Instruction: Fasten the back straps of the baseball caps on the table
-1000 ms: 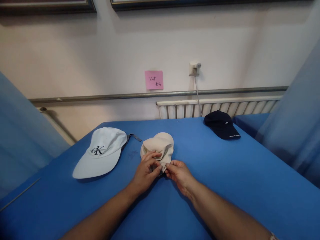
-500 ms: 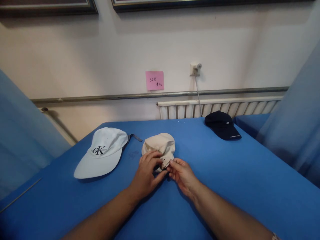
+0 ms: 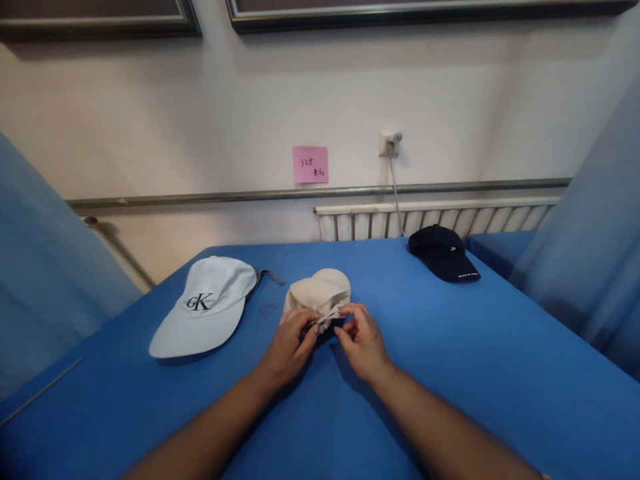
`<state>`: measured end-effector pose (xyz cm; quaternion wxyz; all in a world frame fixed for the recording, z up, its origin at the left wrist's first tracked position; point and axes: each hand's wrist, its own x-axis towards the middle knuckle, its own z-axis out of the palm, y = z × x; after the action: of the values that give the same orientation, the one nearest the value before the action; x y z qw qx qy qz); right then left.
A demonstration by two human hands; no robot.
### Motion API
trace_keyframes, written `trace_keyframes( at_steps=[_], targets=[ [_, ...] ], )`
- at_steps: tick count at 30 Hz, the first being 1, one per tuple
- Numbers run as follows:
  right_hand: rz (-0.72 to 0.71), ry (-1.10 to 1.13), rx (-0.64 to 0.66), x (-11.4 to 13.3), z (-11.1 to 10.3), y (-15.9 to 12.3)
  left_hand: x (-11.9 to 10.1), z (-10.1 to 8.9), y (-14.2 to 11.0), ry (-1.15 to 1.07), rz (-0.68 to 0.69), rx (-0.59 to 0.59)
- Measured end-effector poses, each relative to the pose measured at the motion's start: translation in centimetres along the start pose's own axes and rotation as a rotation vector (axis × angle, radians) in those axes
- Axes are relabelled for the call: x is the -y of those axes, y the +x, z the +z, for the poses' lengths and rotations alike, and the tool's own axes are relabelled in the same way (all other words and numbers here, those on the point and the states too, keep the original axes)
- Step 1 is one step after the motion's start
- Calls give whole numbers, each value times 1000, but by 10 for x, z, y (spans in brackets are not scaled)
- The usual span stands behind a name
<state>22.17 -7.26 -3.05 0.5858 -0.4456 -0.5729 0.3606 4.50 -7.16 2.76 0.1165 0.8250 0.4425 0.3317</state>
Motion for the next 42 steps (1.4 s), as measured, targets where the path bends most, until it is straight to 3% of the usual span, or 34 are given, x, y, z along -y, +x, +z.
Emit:
trace_keyframes(
  at_steps=[6,11,21,26,32,42],
  targets=[
    [63,-18,145,-10,5,8,6,0,4,-219,-151,94],
    [58,-51,156,-3,1,12,11,-6,9,-194,-165,87],
    [-273,-485,188,19,-4,4,14,-8,8,-212,-147,117],
    [-270,-389,184,15,-7,7,9,-7,3,-103,-88,147],
    [-195,-291,189,14,-8,6,6,-3,-2,52,37,102],
    [-22,-37,377,8,-9,12,1,-1,2,219,181,158]
  ],
)
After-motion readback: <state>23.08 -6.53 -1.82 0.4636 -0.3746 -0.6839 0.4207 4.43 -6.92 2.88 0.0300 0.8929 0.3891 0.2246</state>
